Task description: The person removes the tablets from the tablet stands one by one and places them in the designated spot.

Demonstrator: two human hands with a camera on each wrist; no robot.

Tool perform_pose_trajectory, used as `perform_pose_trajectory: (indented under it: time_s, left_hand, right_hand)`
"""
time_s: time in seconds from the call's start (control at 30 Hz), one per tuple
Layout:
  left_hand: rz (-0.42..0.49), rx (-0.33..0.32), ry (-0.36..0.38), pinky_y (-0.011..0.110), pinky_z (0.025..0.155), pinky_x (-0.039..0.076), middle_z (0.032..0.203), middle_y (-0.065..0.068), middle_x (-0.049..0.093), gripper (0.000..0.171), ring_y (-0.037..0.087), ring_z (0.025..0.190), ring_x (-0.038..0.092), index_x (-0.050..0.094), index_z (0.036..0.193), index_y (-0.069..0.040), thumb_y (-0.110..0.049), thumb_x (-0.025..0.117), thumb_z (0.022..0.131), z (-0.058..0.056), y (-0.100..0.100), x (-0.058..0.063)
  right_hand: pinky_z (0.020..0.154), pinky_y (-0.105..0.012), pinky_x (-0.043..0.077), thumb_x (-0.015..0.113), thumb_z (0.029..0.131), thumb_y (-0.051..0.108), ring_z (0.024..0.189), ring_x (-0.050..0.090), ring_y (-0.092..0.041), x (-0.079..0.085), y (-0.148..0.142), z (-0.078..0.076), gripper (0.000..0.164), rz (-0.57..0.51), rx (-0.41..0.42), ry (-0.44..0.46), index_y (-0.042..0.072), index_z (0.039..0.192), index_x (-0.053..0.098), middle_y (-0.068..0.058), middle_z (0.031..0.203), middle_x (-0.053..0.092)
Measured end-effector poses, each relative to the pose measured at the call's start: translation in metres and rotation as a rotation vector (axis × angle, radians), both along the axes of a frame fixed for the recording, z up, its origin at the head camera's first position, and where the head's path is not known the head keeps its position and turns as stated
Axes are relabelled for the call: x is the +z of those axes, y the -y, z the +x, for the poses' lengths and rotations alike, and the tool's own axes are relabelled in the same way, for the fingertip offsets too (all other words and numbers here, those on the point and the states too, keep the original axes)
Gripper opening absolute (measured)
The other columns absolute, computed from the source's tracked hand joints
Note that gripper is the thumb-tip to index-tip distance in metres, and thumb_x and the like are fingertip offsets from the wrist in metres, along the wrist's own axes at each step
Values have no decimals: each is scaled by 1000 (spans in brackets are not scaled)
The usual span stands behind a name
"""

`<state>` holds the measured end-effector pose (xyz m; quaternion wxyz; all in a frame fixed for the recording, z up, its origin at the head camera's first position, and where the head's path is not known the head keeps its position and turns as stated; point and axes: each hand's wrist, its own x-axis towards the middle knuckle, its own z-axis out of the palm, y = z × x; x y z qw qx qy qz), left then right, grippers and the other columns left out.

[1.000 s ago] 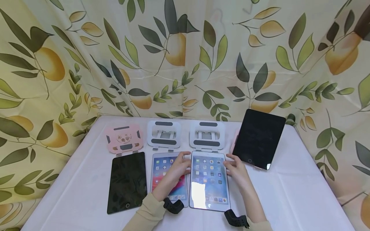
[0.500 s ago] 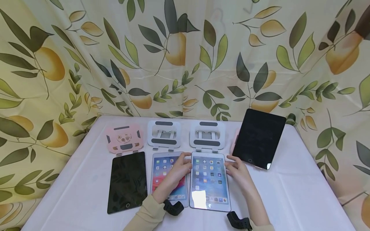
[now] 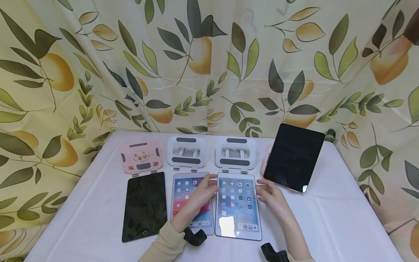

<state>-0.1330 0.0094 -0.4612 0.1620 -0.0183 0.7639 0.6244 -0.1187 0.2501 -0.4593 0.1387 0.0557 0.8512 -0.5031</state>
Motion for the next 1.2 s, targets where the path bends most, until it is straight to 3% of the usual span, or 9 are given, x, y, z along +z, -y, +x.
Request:
perform_pose_trajectory:
  time_s: [0.23,0.4,0.5,0.6,0.73,0.93,1.2]
  left_hand:
    - [-5,-48,-43,54,104,41,135,20,51,52,36,123,52,46,138,-10,-14,58,87,-3,0,2]
    - [-32,-98,-66,49,100,46,134,19,51,50,33,118,55,48,136,-11,-14,59,87,-6,-2,6]
    - [-44,-134,-74,45,96,49,134,18,51,49,31,116,56,48,136,-11,-15,59,89,-9,-6,9]
    - [-50,-165,-95,45,94,50,134,18,50,47,31,116,57,48,136,-10,-16,58,90,-13,-10,12]
    - [-67,-200,-101,45,97,49,135,15,51,46,30,119,57,48,135,-14,-20,58,91,-17,-15,19]
    - [-74,-274,-133,39,97,50,136,15,50,47,27,119,57,47,137,-12,-19,56,92,-24,-25,30]
    - [-130,-347,-174,32,94,49,135,14,51,47,24,118,55,47,138,-13,-20,56,93,-31,-42,40]
  right_hand:
    - [85,-24,56,52,99,30,100,66,-13,-2,-6,7,55,20,-8,-29,-3,141,38,-28,131,53]
    - [78,-13,52,52,98,35,90,60,10,-1,-14,13,50,95,-57,-112,4,137,48,-21,133,56]
    - [75,-9,48,50,99,37,86,56,16,1,-20,15,47,120,-93,-165,6,134,51,-15,127,62]
    - [75,-9,50,49,100,35,86,59,15,2,-25,16,44,96,-112,-215,5,132,52,5,112,68]
    - [73,-11,52,51,99,30,85,62,11,3,-32,18,41,73,-117,-270,2,128,54,30,97,61]
    - [73,-12,53,52,99,27,85,63,10,2,-43,18,37,72,-104,-333,0,124,56,24,100,64]
    - [71,-12,53,53,98,34,82,63,11,-1,-63,15,40,119,-146,-325,3,123,56,23,94,66]
